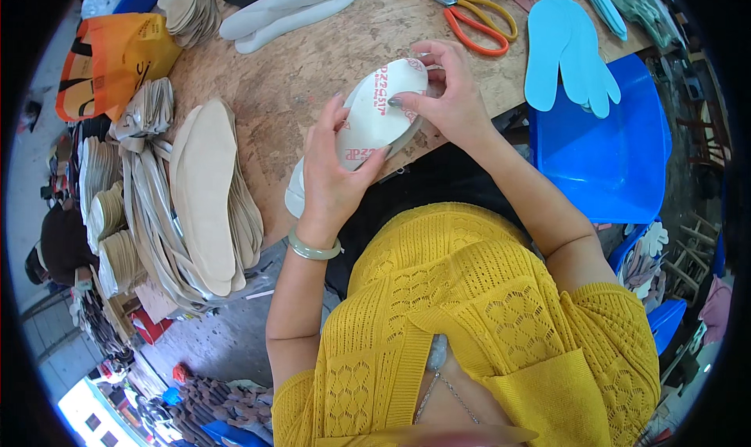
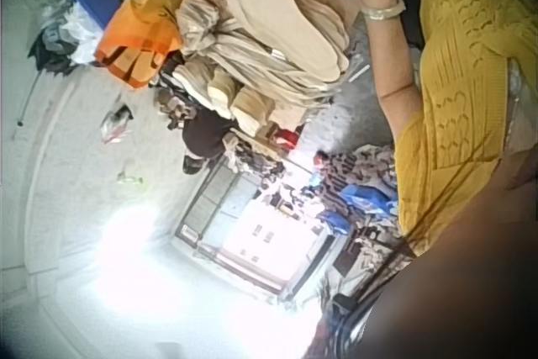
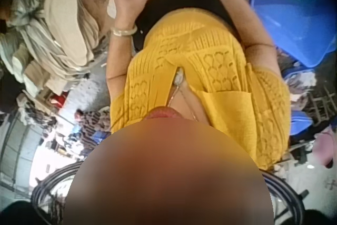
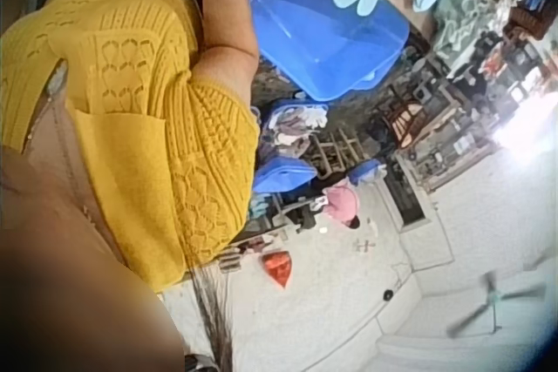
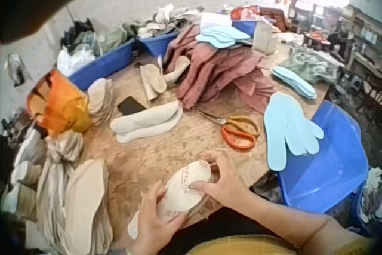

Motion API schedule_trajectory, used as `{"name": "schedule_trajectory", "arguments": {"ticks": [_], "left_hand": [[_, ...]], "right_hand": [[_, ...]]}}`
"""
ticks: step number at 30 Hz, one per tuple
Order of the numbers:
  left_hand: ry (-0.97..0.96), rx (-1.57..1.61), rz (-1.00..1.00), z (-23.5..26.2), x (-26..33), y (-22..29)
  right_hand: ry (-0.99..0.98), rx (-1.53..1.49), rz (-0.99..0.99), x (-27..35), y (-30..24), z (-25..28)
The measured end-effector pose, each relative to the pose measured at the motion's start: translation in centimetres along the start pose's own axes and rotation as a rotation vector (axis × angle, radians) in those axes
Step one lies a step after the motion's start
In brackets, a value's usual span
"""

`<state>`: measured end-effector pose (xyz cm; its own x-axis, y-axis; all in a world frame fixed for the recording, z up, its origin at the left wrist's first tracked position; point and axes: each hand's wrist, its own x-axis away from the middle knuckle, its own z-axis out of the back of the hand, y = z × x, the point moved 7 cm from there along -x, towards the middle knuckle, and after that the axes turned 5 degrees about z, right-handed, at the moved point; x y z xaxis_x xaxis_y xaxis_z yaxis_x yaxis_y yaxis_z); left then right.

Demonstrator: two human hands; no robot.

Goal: Sorting, inspecting, and trimming shoe insole components in a workshop environment.

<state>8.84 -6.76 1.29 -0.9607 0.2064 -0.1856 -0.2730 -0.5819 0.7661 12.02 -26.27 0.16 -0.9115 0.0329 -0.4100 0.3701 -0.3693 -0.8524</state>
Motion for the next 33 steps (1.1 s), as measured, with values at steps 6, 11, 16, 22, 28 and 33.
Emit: {"name": "schedule_trajectory", "arguments": {"ticks": [6, 11, 16, 22, 28, 33], "left_hand": [[0.023, 0.07, 0.039, 0.1, 0.1, -0.2], [0.025, 0.084, 0.038, 0.2, 0.1, -0.3], [0.027, 0.084, 0.022, 0.2, 0.2, -0.5], [0.03, 0.066, 0.019, 0.2, 0.1, -0.4], [-0.003, -0.145, -0.063, -0.3, -0.1, 0.5], [0.017, -0.366, -0.25, -0.9, 0.3, 1.8]], "right_hand": [[0.001, 0.099, -0.006, -0.2, 0.3, -0.2], [-0.025, 0.176, -0.019, -0.3, 0.6, -0.5], [-0.055, 0.187, -0.047, -0.4, 0.6, -0.7], [-0.088, 0.194, -0.049, -0.4, 0.6, -0.9], [-0.135, 0.23, -0.041, -0.6, 0.4, -1.2], [-0.145, 0.243, -0.025, -0.4, 0.6, -1.4]]}}
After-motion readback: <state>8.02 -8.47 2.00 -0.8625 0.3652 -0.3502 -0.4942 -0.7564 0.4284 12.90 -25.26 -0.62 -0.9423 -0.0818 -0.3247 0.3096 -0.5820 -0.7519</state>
